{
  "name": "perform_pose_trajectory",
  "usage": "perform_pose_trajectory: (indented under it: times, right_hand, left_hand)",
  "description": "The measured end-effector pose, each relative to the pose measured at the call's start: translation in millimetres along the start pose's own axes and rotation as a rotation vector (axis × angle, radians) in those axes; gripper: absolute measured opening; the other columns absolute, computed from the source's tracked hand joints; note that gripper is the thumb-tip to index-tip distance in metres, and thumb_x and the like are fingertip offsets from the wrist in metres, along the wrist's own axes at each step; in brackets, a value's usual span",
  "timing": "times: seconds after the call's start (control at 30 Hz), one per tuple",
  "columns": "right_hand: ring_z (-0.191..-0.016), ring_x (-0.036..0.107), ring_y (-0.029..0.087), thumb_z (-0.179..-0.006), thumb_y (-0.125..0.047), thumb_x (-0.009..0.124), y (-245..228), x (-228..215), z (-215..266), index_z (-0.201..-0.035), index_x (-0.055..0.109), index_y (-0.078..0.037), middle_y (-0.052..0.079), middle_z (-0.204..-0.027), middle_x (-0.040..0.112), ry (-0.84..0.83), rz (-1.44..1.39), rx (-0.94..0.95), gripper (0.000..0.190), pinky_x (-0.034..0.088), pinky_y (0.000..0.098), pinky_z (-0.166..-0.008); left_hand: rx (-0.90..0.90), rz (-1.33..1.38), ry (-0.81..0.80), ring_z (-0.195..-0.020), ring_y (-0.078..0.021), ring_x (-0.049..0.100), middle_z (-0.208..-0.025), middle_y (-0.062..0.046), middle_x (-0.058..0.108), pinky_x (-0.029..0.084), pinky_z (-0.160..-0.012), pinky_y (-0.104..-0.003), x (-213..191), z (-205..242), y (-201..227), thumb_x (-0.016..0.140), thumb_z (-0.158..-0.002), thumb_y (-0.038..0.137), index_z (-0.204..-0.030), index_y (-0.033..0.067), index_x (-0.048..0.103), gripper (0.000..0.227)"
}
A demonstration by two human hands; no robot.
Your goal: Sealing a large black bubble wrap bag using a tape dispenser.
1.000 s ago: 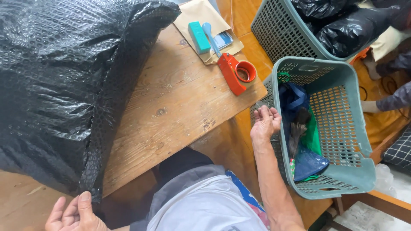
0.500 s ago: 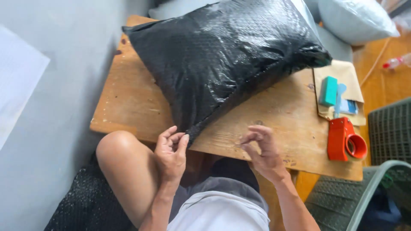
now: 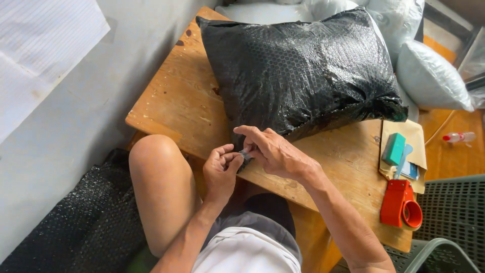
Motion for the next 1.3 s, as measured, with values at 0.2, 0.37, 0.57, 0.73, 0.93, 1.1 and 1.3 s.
perform_pose_trajectory:
  times: [0.2,0.37,0.57,0.73,0.93,1.1,1.3]
  right_hand:
    - [-0.082,0.071,0.024,-0.087,0.003,0.067,9,6,-1,-0.143,0.047,-0.004,0.005,-0.089,0.068,-0.071,0.082,-0.072,0.060,0.046,0.0388,-0.091]
    - [-0.082,0.071,0.023,-0.091,0.000,0.066,12,11,0,-0.144,0.046,-0.003,0.004,-0.090,0.068,-0.074,0.132,-0.101,0.057,0.043,0.0383,-0.090]
    - [-0.083,0.071,0.021,-0.088,-0.002,0.068,25,15,1,-0.147,0.045,-0.005,0.002,-0.091,0.067,-0.081,0.130,-0.087,0.063,0.041,0.0374,-0.091]
    - [-0.084,0.071,0.021,-0.088,-0.002,0.067,27,18,1,-0.147,0.045,-0.006,0.003,-0.092,0.067,-0.061,0.156,-0.099,0.062,0.041,0.0372,-0.090]
    - [-0.083,0.070,0.020,-0.092,-0.004,0.064,24,20,4,-0.154,0.040,-0.009,0.005,-0.104,0.066,-0.016,0.196,-0.083,0.066,0.041,0.0362,-0.091]
    - [-0.083,0.073,0.018,-0.090,-0.007,0.068,20,15,5,-0.159,0.033,-0.010,0.012,-0.143,0.054,0.049,0.173,-0.070,0.077,0.043,0.0378,-0.092]
    - [-0.097,0.074,0.027,-0.093,-0.009,0.067,14,18,8,-0.155,0.040,-0.005,0.018,-0.145,0.052,0.175,0.254,-0.145,0.068,0.048,0.0410,-0.097]
  left_hand:
    - [-0.047,0.033,-0.041,-0.077,-0.0082,0.068,-0.090,-0.012,0.080,0.061,-0.073,-0.023,0,-4,-8,0.076,-0.087,0.005,-0.124,-0.0006,0.064,0.039]
    - [-0.100,0.106,-0.049,-0.081,-0.0096,0.069,-0.092,-0.013,0.080,0.061,-0.077,-0.025,-1,-4,-10,0.076,-0.088,0.006,-0.126,-0.0017,0.062,0.041]
    - [-0.115,0.112,-0.079,-0.086,-0.0102,0.071,-0.095,-0.013,0.081,0.061,-0.081,-0.025,-2,-9,-23,0.076,-0.089,0.007,-0.127,-0.0027,0.062,0.042]
    - [-0.109,0.104,-0.093,-0.090,-0.0113,0.072,-0.098,-0.014,0.080,0.061,-0.084,-0.026,0,-11,-29,0.074,-0.091,0.005,-0.128,-0.0033,0.061,0.041]
    - [-0.101,0.149,-0.084,-0.082,-0.0078,0.067,-0.092,-0.010,0.078,0.059,-0.078,-0.021,-1,-11,-33,0.074,-0.090,0.005,-0.128,-0.0021,0.062,0.040]
    - [-0.053,0.116,-0.079,-0.077,-0.0079,0.063,-0.091,-0.010,0.078,0.057,-0.074,-0.022,-2,-6,-22,0.071,-0.091,0.004,-0.129,-0.0012,0.062,0.040]
    - [-0.029,0.004,0.005,-0.064,-0.0038,0.056,-0.086,-0.008,0.078,0.051,-0.061,-0.015,3,-4,-21,0.087,-0.077,0.006,-0.126,0.0009,0.061,0.055]
Point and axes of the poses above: each hand's wrist, its own z-axis away from the middle knuckle, its own x-axis out of the palm, y = z × x, the point moved 3 cm from there along -z, towards the middle knuckle
